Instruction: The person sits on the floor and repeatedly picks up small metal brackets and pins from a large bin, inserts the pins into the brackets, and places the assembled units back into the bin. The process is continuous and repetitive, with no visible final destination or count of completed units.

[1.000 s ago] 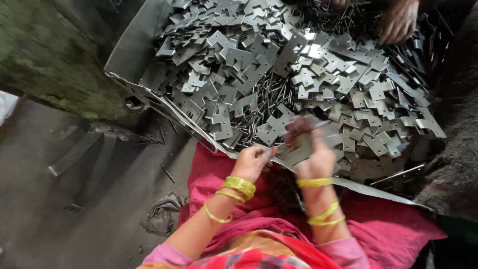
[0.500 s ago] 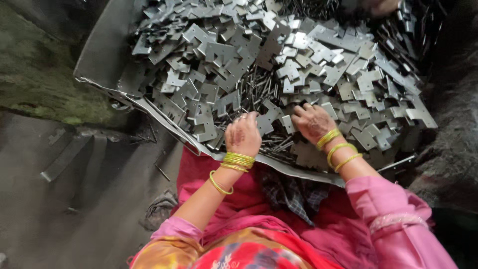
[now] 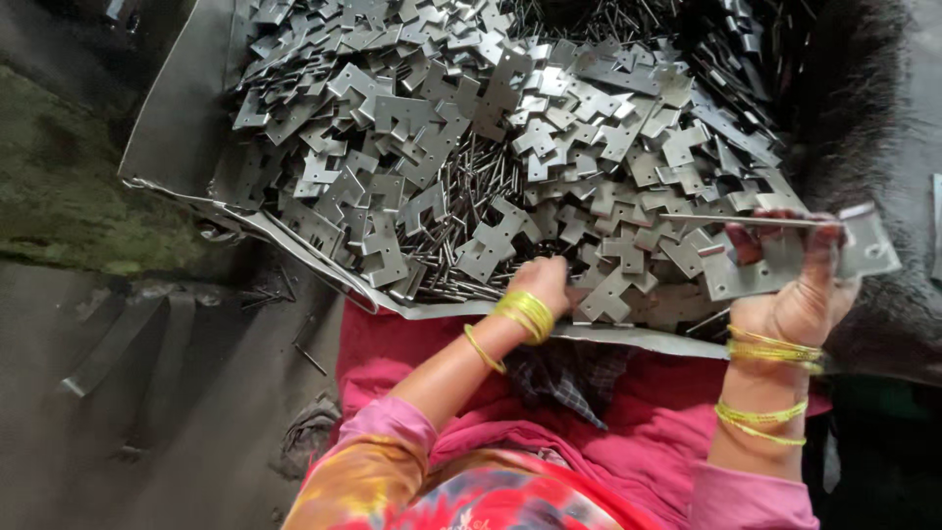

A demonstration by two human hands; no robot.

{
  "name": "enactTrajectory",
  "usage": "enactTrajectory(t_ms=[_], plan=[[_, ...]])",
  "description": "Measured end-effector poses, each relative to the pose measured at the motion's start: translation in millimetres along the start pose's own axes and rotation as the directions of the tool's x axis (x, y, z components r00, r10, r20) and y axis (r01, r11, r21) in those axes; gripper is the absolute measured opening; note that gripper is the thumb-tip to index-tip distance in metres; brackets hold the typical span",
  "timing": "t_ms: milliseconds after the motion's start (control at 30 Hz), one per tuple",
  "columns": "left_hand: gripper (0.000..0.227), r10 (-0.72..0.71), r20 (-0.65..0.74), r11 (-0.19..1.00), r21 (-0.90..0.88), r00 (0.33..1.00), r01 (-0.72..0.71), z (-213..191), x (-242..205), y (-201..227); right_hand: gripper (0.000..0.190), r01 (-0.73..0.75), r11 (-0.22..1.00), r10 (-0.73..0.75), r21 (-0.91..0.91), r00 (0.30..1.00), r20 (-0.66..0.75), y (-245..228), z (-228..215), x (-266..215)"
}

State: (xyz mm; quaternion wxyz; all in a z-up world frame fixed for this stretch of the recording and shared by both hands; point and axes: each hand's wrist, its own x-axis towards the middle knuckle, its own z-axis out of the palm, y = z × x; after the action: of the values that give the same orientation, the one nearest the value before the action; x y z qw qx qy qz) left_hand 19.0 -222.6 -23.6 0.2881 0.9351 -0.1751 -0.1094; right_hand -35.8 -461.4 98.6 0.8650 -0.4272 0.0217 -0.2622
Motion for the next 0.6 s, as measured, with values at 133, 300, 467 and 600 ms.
enactTrajectory(t_ms=[133, 300, 467, 600], plan=[[0.023, -0.154, 0.234, 0.944, -0.254, 0.960, 0.213, -44, -6, -17, 0.026, -0.244, 0.903, 0.378, 0.353, 0.842, -0.384, 34, -26, -17], [0.019, -0.057, -0.292, 0.936, -0.347, 0.955, -0.050, -103, -39, -46, 0.037, -0.493, 0.747, 0.627, 0.446, 0.747, -0.222, 117, -35, -36], [0.020, 0.373, -0.537, 0.919, 0.106, 0.756, -0.379, -142, -60, -62, 0.017, -0.654, 0.680, 0.704, 0.331, 0.708, -0.049, 179, -19, -51], [0.028, 0.434, -0.530, 0.899, 0.194, 0.729, -0.393, -140, -64, -43, 0.028, -0.732, 0.681, 0.728, -0.012, 0.679, -0.099, 198, 10, -56]])
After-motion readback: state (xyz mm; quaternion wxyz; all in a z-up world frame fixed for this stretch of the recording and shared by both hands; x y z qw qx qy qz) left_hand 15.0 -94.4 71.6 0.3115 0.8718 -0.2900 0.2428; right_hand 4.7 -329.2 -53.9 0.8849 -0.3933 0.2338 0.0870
